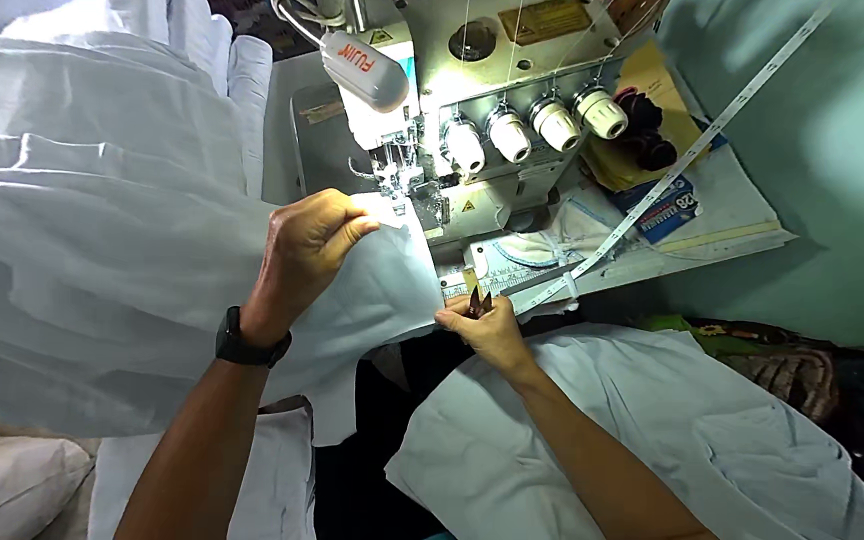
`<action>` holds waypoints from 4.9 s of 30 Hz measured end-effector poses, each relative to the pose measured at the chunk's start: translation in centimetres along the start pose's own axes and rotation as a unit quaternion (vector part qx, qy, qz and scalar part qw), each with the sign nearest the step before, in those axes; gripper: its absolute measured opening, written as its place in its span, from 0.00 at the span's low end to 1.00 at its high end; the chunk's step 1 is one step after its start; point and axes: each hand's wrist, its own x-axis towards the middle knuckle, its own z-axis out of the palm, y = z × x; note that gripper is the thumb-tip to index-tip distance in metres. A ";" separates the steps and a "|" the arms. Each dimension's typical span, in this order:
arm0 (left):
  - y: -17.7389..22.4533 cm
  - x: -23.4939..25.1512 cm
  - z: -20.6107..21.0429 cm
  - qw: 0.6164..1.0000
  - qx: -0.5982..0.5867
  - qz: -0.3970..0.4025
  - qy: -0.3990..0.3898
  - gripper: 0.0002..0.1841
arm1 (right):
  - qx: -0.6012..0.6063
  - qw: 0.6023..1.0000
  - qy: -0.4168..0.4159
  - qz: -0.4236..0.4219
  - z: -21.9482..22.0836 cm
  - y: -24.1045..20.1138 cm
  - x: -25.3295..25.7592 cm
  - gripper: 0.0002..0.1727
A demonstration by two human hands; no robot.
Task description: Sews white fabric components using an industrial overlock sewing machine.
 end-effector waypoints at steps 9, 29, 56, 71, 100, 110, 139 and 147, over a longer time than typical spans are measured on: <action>-0.3 0.8 -0.1 0.993 -0.059 -0.071 -0.073 0.06 | 0.015 1.000 0.001 0.005 1.0 -0.1 -2.1 0.15; 0.8 0.0 3.4 0.977 0.157 -0.132 -0.062 0.16 | -0.066 0.990 0.009 -0.123 2.5 -2.7 -0.5 0.06; -2.5 0.9 -1.5 0.952 -0.009 -0.209 0.222 0.34 | -0.275 0.884 0.028 -0.376 2.2 -1.0 3.0 0.10; 2.7 -12.0 0.3 0.955 0.197 -0.144 0.171 0.18 | -0.283 0.867 -0.092 -0.399 7.3 -3.0 1.5 0.16; 7.1 -5.7 5.7 0.953 0.233 -0.189 0.041 0.22 | -0.202 0.974 -0.101 -0.006 1.0 -3.1 2.4 0.12; -3.7 2.7 1.0 0.957 0.254 -0.079 0.113 0.06 | 0.020 0.990 0.131 -0.046 2.6 -3.1 4.1 0.08; 3.0 -10.9 1.3 0.960 0.240 -0.136 -0.047 0.09 | -0.184 0.971 -0.129 -0.084 7.2 1.8 -3.2 0.17; 4.6 -8.7 -0.8 0.986 0.141 -0.093 -0.009 0.09 | -0.001 0.967 -0.230 0.110 5.6 -0.9 -2.8 0.07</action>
